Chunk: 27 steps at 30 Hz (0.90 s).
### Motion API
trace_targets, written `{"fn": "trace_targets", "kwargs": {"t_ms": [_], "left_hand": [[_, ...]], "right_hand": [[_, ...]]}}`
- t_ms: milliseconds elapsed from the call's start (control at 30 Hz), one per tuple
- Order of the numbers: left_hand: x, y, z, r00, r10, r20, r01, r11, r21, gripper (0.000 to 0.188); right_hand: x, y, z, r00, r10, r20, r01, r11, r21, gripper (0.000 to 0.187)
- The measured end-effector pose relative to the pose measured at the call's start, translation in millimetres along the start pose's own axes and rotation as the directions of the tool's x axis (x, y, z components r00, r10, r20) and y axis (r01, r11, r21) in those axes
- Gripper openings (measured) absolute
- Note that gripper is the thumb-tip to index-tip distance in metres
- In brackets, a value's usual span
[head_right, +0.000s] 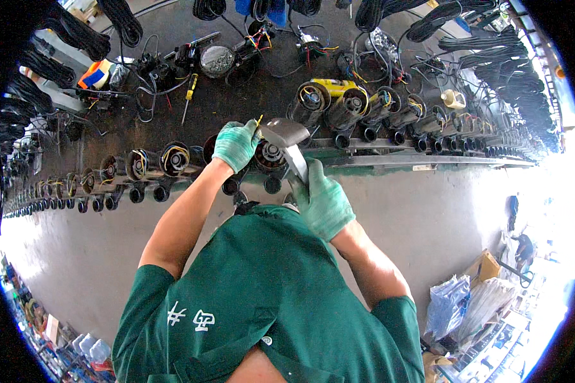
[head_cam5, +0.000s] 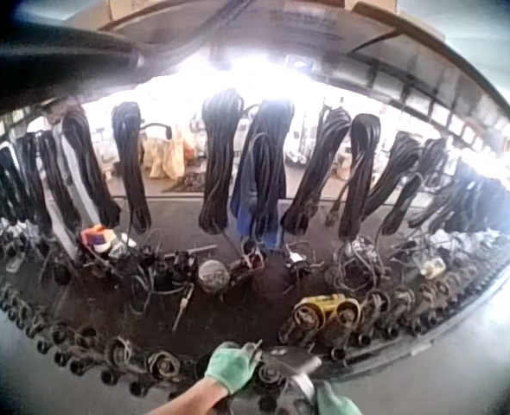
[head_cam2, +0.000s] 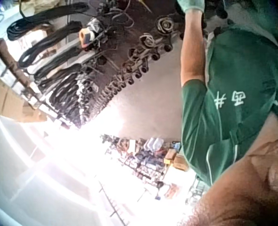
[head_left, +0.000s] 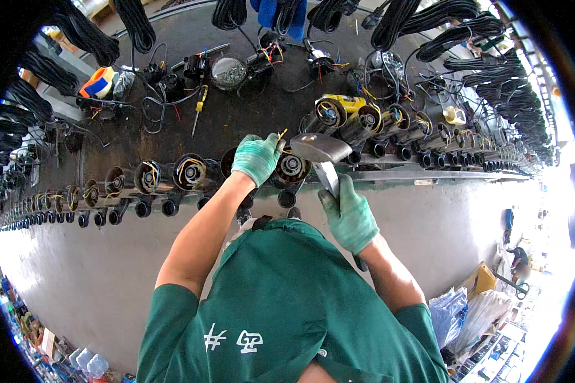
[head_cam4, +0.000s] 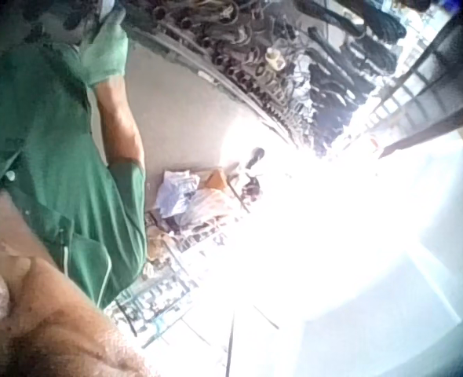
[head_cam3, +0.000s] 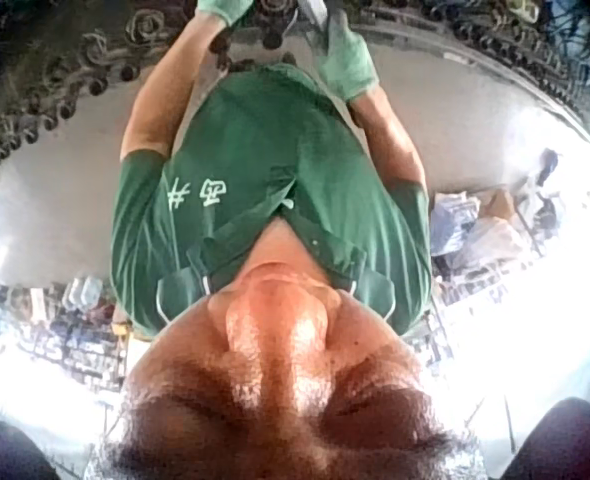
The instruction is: The person uses a hammer to tap cylindrical electrical components mounted on a long metal rail. They work sequentially along the row, holding each component steady with one hand while striking it with the other. The components appear to be part of a larger assembly line in a workshop.
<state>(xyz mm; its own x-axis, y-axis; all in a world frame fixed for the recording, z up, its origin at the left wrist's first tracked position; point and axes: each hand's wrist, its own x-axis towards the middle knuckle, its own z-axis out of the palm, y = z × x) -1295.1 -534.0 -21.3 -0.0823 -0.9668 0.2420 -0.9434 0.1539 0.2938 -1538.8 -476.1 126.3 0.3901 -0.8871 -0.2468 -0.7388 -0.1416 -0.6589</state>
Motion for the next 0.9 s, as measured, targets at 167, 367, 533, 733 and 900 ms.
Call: {"fn": "trace_targets", "kwargs": {"t_ms": [167,367,533,733,900], "left_hand": [[3,-2,2,1.000,0.004,0.002,-0.004,1.000,-0.019,0.023],[3,0,2,1.000,-0.005,-0.030,0.005,1.000,-0.008,0.024],[-1,1,2,1.000,-0.005,-0.011,0.005,0.999,0.036,0.022],[-2,-1,9,0.998,0.001,-0.068,-0.004,0.999,-0.043,0.024],[1,-3,5,0.999,0.020,-0.032,-0.020,1.000,-0.011,0.021]], "right_hand": [[20,28,30,0.986,0.108,0.130,-0.087,0.984,-0.154,0.043],[12,10,10,0.993,0.087,0.085,-0.079,0.993,-0.093,0.037],[-2,3,14,0.995,-0.036,-0.092,0.039,0.998,0.040,0.038],[30,53,37,0.980,0.157,0.119,-0.133,0.974,-0.184,0.041],[13,19,13,0.985,0.174,0.020,-0.173,0.984,-0.054,0.047]]}}
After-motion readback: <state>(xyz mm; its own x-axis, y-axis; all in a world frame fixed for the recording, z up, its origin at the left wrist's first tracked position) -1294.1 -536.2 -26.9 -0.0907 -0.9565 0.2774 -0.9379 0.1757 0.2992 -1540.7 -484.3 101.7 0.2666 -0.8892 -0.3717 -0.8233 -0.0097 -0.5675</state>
